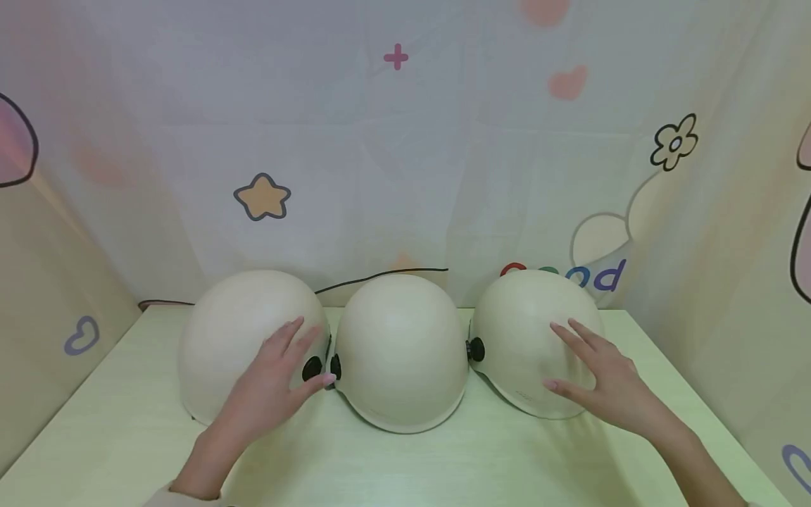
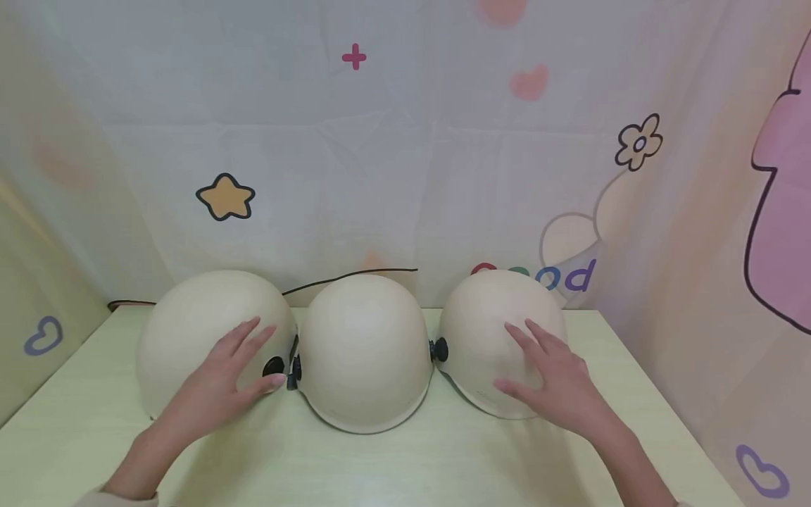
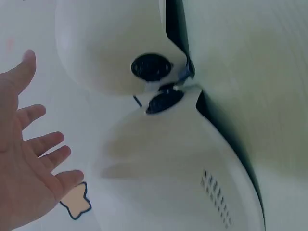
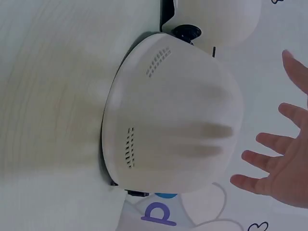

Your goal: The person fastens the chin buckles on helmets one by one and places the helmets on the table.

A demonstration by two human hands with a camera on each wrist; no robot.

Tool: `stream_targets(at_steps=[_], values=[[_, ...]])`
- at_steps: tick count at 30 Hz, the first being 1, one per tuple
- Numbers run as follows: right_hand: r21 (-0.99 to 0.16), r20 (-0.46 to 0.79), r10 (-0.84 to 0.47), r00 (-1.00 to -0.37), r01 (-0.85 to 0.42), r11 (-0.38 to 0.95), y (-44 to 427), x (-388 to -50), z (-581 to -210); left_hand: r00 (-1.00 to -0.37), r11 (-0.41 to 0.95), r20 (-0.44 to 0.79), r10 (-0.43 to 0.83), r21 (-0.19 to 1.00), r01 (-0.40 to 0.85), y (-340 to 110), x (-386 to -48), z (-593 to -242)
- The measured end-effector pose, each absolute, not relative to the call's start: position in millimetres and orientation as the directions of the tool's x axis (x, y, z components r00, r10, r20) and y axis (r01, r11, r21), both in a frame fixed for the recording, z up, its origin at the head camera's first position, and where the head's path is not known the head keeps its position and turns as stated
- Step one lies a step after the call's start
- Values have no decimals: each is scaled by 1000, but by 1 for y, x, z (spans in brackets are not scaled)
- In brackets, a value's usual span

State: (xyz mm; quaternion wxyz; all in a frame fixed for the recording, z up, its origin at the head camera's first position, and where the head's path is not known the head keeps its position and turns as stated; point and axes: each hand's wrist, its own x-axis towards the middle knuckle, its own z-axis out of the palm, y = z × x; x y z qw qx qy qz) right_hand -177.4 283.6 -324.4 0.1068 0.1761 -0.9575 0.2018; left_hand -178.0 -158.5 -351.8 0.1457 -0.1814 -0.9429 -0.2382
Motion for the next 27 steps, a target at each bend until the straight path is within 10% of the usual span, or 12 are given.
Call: stream_targets(at_steps=[14, 27], values=[[-737, 39, -249, -968, -196, 647, 354, -184, -346, -863, 280, 349, 366, 843, 460, -73, -169, -356], [-963, -95, -355, -930, -4, 268, 390, -192, -386, -869, 244, 143, 473, 927, 285, 0, -178, -371]])
